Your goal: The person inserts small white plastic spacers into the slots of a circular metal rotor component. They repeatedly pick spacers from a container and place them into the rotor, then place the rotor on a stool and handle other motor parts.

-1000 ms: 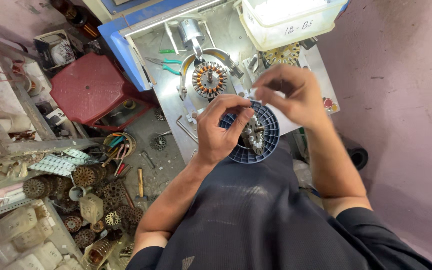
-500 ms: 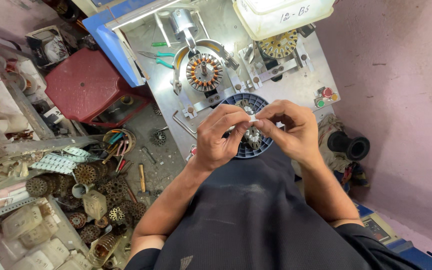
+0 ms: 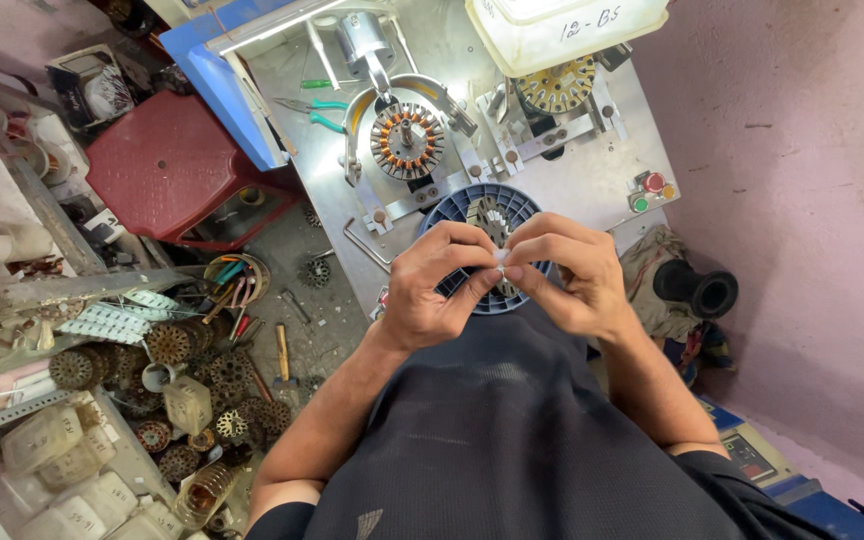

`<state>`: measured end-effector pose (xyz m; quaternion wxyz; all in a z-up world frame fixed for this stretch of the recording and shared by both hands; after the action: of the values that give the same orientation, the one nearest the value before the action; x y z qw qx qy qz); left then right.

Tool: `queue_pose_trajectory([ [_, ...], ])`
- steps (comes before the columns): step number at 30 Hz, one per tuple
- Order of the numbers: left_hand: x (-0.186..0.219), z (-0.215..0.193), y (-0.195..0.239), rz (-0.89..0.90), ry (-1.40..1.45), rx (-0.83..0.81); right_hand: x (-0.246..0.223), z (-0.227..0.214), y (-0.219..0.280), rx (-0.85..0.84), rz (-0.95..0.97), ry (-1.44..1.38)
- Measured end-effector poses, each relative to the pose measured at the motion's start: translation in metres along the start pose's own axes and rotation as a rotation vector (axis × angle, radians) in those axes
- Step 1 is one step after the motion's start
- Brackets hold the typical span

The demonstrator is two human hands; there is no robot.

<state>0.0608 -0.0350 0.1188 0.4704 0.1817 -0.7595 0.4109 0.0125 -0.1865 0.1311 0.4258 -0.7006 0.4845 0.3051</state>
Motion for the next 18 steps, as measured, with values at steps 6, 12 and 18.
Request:
queue_pose_trajectory([
  [6, 0.001, -0.002, 0.007, 0.059, -0.030, 0.002, 0.001, 0.007, -0.001, -0.024, 0.032, -0.068],
  [12, 0.001, -0.002, 0.012, 0.116, -0.185, -0.025, -0.002, 0.012, -0.003, -0.034, 0.087, 0.118],
  [18, -0.040, 0.000, 0.016, -0.075, -0.177, -0.092, 0.020, 0.014, 0.002, 0.061, 0.220, 0.191],
])
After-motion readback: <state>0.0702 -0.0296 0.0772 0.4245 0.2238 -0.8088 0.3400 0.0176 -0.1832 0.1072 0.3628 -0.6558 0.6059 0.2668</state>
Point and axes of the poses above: each hand's wrist, its own y-axis away from the middle knuckle, its own z-axis out of the palm, x = y × z, the point moved 8 cm from there along -y, towards the middle knuckle, and after that the axes turned 7 degrees about -x, right-handed, at the moved point
